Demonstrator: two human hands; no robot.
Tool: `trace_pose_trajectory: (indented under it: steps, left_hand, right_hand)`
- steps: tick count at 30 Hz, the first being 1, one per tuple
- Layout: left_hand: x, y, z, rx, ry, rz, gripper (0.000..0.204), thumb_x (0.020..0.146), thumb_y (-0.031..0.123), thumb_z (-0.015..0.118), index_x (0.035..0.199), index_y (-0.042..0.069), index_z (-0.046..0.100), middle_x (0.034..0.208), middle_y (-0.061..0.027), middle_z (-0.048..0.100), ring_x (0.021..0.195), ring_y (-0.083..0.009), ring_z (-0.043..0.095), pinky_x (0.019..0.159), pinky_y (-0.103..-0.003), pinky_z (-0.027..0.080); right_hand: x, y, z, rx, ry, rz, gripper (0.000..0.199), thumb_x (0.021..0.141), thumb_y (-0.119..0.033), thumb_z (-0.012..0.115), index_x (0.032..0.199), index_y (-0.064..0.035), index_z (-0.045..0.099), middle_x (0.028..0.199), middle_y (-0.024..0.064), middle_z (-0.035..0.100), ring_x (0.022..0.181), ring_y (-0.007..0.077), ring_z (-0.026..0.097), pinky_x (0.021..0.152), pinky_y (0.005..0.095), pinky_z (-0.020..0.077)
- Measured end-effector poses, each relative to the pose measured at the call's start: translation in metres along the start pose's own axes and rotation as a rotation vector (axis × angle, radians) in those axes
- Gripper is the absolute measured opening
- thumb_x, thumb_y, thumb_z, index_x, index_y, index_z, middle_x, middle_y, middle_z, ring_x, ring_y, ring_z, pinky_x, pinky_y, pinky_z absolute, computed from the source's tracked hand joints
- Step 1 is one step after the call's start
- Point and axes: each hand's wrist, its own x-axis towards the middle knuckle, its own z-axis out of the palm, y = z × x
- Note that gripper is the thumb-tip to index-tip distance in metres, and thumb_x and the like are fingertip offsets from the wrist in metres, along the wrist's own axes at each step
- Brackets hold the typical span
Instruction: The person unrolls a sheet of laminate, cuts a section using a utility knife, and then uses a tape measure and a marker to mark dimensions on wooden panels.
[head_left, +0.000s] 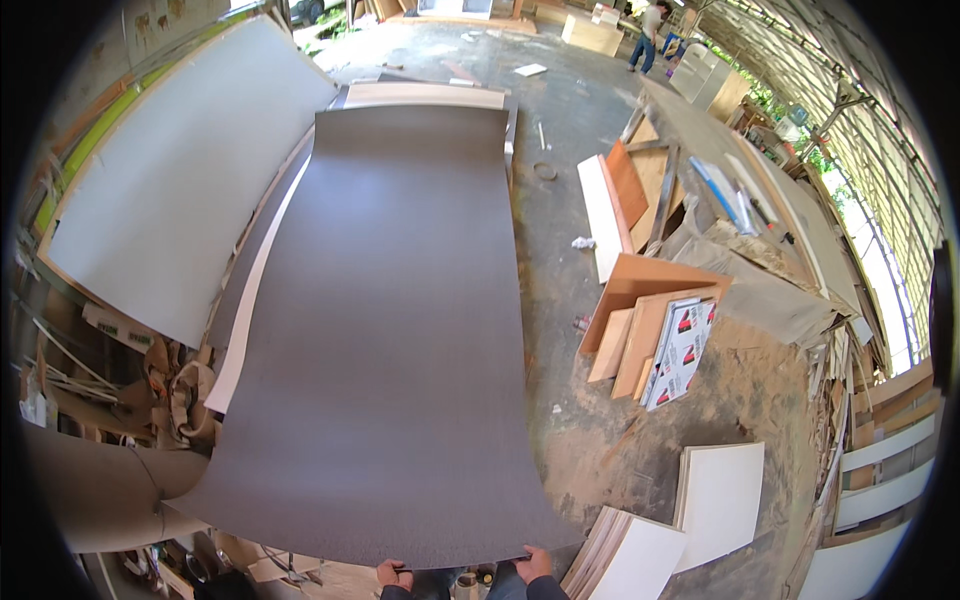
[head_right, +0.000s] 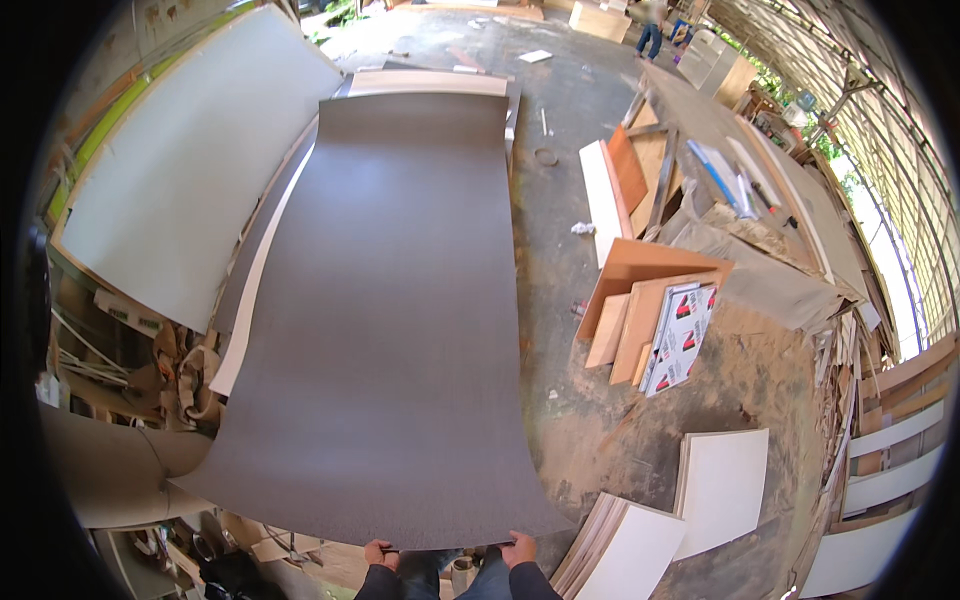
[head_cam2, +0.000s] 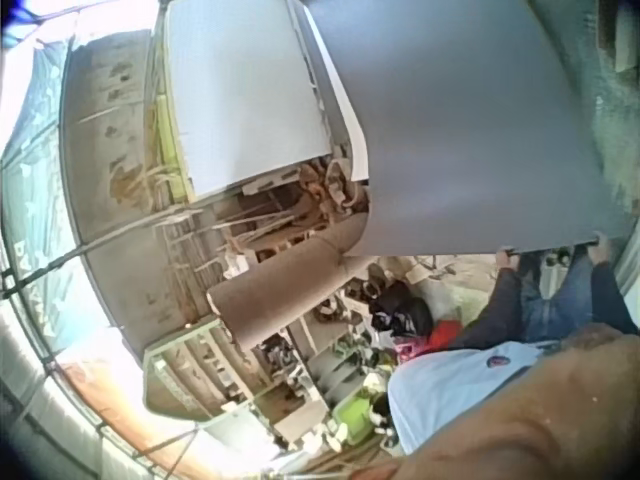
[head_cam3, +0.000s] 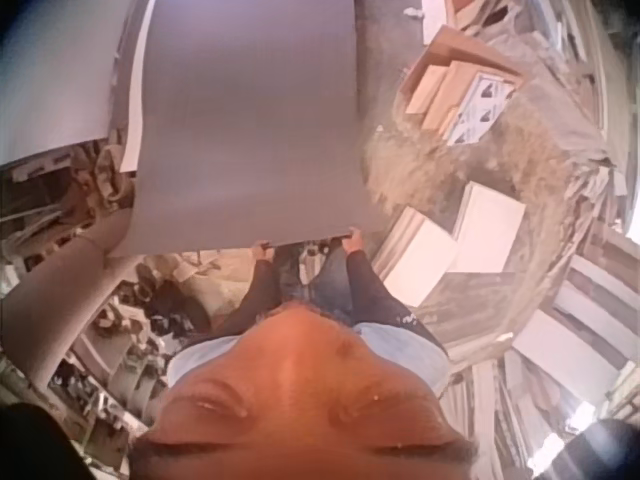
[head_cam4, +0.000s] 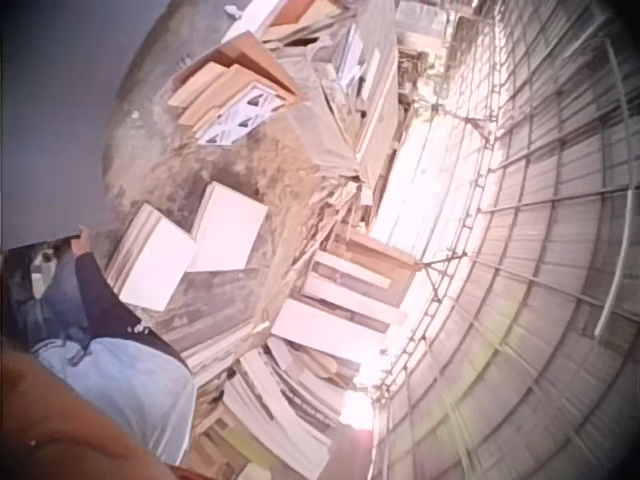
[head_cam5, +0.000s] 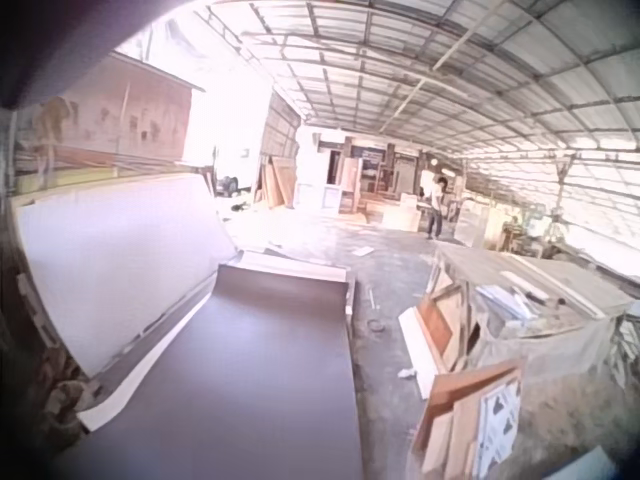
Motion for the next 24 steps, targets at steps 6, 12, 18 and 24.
trace_pose_trajectory:
  steps: [6, 12, 18, 24]
  left_hand:
    - [-0.039, -0.012, 0.009, 0.297, 0.049, 0.329, 0.017, 0.064, -0.004, 0.06, 0.055, 0.003, 0.048, 0.064, -0.0045, 0.046, 0.064, -0.021, 0.049, 0.064, -0.036, 0.045]
    - [0.005, 0.02, 0.046, 0.173, -0.097, 0.343, 0.012, 0.067, -0.002, 0.059, 0.057, 0.002, 0.054, 0.064, -0.0036, 0.049, 0.066, -0.0177, 0.053, 0.066, -0.03, 0.045]
    - [0.088, 0.113, 0.14, 0.191, -0.34, 0.402, 0.008, 0.074, 0.002, 0.057, 0.068, 0.006, 0.061, 0.072, -0.0051, 0.06, 0.073, -0.0174, 0.059, 0.072, -0.029, 0.049]
    - [0.079, 0.161, 0.266, 0.397, -0.265, 0.458, 0.015, 0.085, -0.005, 0.051, 0.096, 0.002, 0.057, 0.081, -0.0098, 0.061, 0.073, -0.025, 0.065, 0.064, -0.04, 0.059]
  right_hand:
    - [0.028, 0.046, -0.029, 0.107, 0.114, -0.087, 0.04, 0.104, -0.024, 0.046, 0.136, -0.0009, 0.048, 0.137, 0.014, 0.053, 0.127, 0.0342, 0.05, 0.11, 0.0569, 0.0377]
    - [0.047, 0.058, 0.019, 0.107, -0.059, -0.114, 0.041, 0.105, -0.034, 0.048, 0.134, -0.0046, 0.051, 0.137, 0.0114, 0.055, 0.128, 0.0318, 0.05, 0.113, 0.0545, 0.0354]
    - [0.081, 0.05, 0.145, 0.222, -0.222, 0.004, 0.035, 0.104, -0.019, 0.051, 0.133, -0.0008, 0.047, 0.13, 0.0131, 0.057, 0.124, 0.0298, 0.052, 0.111, 0.052, 0.0381]
    - [0.107, 0.044, 0.219, -0.14, -0.221, 0.207, 0.032, 0.103, -0.014, 0.049, 0.128, 0.0052, 0.046, 0.127, 0.0226, 0.056, 0.113, 0.0397, 0.059, 0.1, 0.0521, 0.0506]
